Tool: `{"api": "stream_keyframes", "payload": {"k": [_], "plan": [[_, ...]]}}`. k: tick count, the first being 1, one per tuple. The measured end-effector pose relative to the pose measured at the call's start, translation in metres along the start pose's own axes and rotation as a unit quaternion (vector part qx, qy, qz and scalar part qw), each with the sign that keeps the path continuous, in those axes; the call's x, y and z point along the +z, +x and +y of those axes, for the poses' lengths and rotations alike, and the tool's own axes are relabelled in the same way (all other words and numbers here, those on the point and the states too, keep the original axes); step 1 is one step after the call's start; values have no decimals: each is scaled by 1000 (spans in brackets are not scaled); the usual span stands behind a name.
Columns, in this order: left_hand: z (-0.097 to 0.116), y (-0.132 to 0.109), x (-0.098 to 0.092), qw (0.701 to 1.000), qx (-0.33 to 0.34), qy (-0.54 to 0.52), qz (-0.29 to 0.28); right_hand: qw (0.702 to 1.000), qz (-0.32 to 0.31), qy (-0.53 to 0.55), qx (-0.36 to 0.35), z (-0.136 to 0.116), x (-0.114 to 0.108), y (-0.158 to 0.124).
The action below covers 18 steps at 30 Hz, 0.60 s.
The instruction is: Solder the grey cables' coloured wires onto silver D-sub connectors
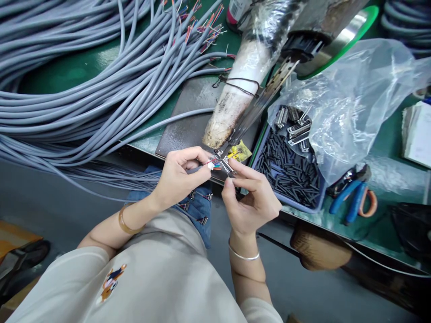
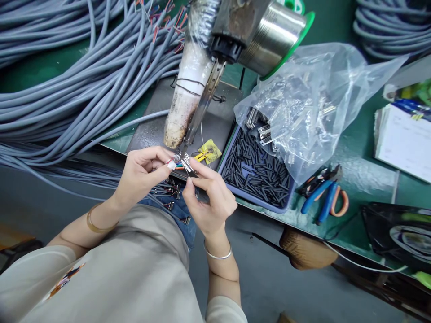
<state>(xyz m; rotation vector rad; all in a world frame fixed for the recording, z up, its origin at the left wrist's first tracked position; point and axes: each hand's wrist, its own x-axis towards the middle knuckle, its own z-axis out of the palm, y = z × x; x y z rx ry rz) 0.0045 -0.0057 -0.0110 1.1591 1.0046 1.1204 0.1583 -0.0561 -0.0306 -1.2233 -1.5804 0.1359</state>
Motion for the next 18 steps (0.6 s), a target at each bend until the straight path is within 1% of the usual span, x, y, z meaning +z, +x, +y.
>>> {"api": "stream_keyframes", "payload": {"k": [8,14,16,18], "plan": [[4,1,0,1000,1,6,4,999,-2,-38,-27,-2,0,3],[3,0,-2,999,-33,7,-15,991,1,-103,-89,2,0,-4],[4,-2,-3,999,-47,4,-24,993,13,-94,-64,2,0,-5],[5,-3,-4,998,-56,3,-38,999,25,-42,3,1,1,-4]]}}
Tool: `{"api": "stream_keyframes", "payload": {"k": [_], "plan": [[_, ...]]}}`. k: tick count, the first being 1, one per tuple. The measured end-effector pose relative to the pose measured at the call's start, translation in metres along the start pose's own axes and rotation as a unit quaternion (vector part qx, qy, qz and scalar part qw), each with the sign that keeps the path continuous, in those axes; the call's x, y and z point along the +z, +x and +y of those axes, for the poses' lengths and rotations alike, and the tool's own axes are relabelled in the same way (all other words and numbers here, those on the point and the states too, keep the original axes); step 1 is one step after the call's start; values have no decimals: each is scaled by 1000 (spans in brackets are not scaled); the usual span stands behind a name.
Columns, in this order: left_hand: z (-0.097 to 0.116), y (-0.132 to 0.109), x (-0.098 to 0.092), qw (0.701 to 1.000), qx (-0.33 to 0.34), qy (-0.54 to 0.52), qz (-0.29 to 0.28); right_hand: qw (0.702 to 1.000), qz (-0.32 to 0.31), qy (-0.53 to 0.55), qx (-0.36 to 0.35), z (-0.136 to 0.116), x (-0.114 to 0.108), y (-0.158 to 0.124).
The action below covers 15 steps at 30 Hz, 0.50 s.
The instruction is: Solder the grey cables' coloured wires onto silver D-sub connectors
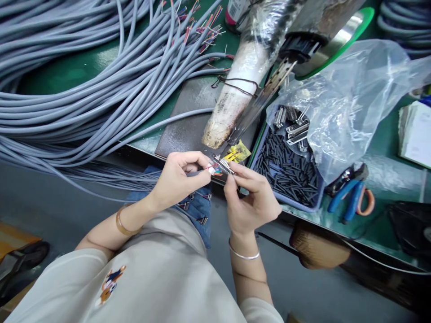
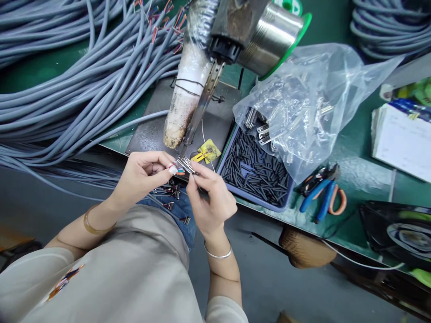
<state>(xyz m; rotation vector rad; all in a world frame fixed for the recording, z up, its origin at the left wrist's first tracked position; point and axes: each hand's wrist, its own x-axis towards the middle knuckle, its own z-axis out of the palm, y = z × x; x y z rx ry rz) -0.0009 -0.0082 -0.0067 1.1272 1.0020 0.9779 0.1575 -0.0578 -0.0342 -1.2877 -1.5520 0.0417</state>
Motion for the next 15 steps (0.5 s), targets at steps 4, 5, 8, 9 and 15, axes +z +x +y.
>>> {"api": "stream_keyframes", "payload": {"k": [4,5,8,9,15], "plan": [[0,-1,-1,1000,13,-13,7,997,-5,52,56,-3,1,3],[0,-1,-1,1000,21,-15,14,998,-6,40,39,-4,1,3],[-2,0,1,999,39,-5,29,1000,-11,5,-5,-4,1,3],[-2,0,2,998,44,3,34,1000,-13,1,-11,-3,1,2],[-3,3,4,996,70,33,46,1000,-14,12,-11,0,3,2]]}}
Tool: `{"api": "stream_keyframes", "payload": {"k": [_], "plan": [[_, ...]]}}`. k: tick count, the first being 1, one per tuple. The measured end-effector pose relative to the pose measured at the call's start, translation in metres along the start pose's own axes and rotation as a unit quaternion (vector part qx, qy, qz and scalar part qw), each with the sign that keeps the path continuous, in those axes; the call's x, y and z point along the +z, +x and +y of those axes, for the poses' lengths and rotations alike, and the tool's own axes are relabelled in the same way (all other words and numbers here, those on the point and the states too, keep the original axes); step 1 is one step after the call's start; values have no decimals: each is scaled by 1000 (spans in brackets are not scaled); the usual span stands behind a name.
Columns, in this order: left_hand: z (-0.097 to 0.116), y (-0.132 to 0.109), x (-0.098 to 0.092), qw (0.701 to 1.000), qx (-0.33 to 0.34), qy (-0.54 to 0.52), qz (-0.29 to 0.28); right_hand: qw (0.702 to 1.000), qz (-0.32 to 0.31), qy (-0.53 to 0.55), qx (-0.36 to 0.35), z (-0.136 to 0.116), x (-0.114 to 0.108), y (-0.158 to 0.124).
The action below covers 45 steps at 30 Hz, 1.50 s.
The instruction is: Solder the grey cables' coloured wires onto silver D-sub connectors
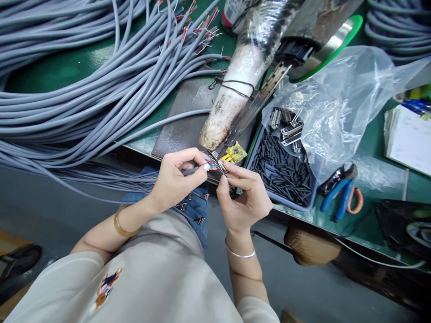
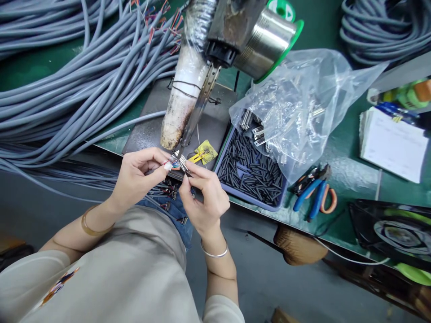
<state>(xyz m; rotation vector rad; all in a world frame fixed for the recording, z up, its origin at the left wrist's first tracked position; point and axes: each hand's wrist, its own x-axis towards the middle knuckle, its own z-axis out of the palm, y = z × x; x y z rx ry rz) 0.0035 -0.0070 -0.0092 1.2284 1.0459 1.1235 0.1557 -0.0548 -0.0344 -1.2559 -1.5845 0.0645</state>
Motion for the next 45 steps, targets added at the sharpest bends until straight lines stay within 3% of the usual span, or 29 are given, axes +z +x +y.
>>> {"api": "stream_keyframes", "payload": {"k": [9,16,28,37,45], "plan": [[5,3,1,1000,13,5,-1,1000,5,-19,-15,0,0,7],[4,4,-3,999,-21,-37,-30,1000,-7,-4,4,0,-3,8],[7,5,-2,999,-15,-40,-20,1000,-7,-25,-11,-2,-3,12],[5,3,-6,998,-47,-32,-38,994,-24,-69,-80,0,-5,5],[6,1,-6,999,-32,-30,-15,1000,-29,-4,7,-3,-5,7]]}}
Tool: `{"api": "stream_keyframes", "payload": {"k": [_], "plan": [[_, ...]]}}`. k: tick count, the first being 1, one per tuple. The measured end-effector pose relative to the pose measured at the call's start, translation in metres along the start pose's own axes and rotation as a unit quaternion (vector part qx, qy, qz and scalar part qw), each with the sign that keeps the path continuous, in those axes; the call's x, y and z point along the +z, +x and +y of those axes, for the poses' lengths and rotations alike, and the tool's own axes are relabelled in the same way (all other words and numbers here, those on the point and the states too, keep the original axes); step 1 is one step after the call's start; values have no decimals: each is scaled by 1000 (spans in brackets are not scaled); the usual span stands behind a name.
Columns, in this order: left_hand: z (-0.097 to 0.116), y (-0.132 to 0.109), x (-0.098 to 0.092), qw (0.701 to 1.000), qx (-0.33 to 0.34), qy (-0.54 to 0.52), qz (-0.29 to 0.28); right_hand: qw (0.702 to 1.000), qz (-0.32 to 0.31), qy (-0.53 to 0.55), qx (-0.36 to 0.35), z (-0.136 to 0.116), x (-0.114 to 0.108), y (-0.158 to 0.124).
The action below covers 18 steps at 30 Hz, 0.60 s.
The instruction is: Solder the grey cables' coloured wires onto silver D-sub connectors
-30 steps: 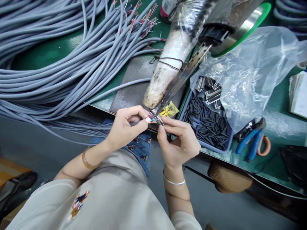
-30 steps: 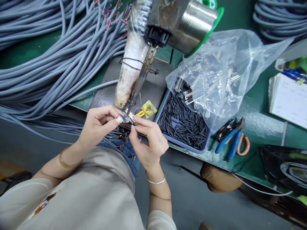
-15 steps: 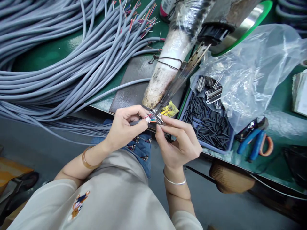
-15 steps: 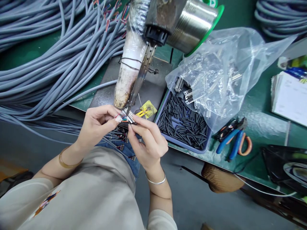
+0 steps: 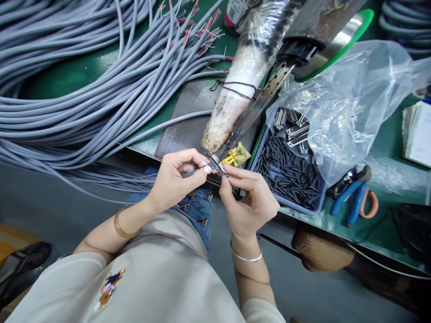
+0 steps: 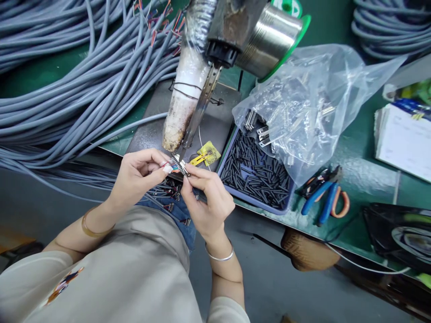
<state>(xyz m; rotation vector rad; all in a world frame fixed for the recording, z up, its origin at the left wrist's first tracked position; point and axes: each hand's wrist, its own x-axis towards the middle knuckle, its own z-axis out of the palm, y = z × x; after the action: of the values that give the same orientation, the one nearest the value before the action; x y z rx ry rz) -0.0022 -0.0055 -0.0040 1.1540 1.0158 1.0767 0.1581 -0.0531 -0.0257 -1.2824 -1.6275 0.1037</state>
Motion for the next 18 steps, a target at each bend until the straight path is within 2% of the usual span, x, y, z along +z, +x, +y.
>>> {"api": "stream_keyframes", "payload": {"k": [18], "plan": [[3,2,6,998,35,32,29,997,13,-60,-47,-1,2,6]]}}
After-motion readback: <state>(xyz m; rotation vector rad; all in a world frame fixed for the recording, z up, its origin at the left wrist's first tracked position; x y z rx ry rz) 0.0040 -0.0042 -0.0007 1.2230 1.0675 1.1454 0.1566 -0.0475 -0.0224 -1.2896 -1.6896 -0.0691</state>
